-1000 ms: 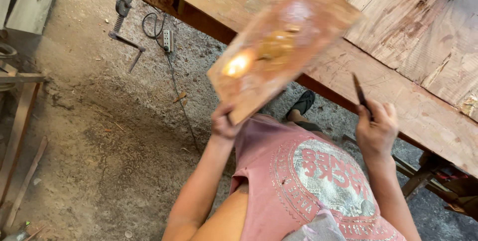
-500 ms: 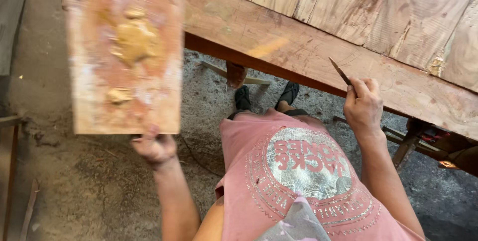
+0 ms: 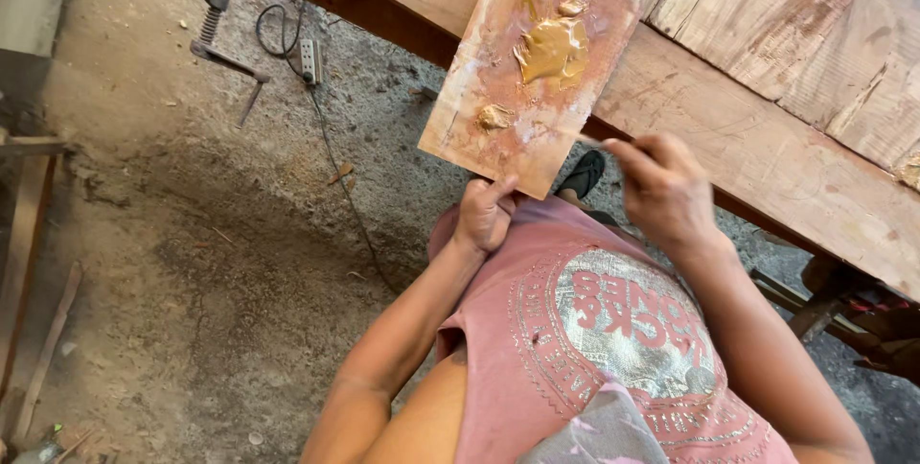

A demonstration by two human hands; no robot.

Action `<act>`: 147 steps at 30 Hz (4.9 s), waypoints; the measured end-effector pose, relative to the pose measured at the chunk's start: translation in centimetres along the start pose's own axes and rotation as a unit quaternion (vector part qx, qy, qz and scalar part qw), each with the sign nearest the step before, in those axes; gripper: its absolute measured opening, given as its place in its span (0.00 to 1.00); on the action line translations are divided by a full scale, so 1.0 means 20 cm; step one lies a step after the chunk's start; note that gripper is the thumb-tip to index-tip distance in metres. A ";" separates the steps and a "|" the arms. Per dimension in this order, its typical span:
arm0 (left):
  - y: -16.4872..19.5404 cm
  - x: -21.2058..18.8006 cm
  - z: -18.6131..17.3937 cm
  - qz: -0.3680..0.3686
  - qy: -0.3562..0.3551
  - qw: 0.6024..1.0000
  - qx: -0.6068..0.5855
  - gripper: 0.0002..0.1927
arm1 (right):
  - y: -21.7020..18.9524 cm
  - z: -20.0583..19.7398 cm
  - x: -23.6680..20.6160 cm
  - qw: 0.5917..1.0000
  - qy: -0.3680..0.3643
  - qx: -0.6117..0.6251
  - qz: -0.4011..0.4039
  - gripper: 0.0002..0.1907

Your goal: The person scoops wood filler from a small board with a putty knife and presses it into cracks and holes in wooden panels on a workbench, working along the seams and moving the filler board as they go. At the end they carry the filler board and knife away from the bench.

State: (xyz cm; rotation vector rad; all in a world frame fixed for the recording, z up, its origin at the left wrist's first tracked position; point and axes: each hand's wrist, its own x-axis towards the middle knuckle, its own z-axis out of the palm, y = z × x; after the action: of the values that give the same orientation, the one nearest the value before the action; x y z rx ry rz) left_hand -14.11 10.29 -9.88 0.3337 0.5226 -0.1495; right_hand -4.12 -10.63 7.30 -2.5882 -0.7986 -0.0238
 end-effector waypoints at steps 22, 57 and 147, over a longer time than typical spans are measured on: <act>0.15 -0.01 0.07 0.020 0.015 0.999 0.024 0.29 | -0.02 0.29 0.20 0.992 -0.109 0.056 -0.012 0.19; 0.37 -0.06 0.02 0.096 0.097 0.978 0.159 0.24 | 0.47 0.15 0.11 0.974 0.002 -0.164 0.155 0.20; 0.36 0.04 -0.08 0.063 0.076 0.983 0.152 0.21 | 0.48 0.20 0.08 0.969 0.011 -0.190 0.156 0.16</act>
State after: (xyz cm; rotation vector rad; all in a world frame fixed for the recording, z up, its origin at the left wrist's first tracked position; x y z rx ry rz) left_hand -12.59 17.63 -9.56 0.6782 0.6301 -0.0811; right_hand 2.07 -15.37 0.14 -3.0431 -0.3969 -0.1219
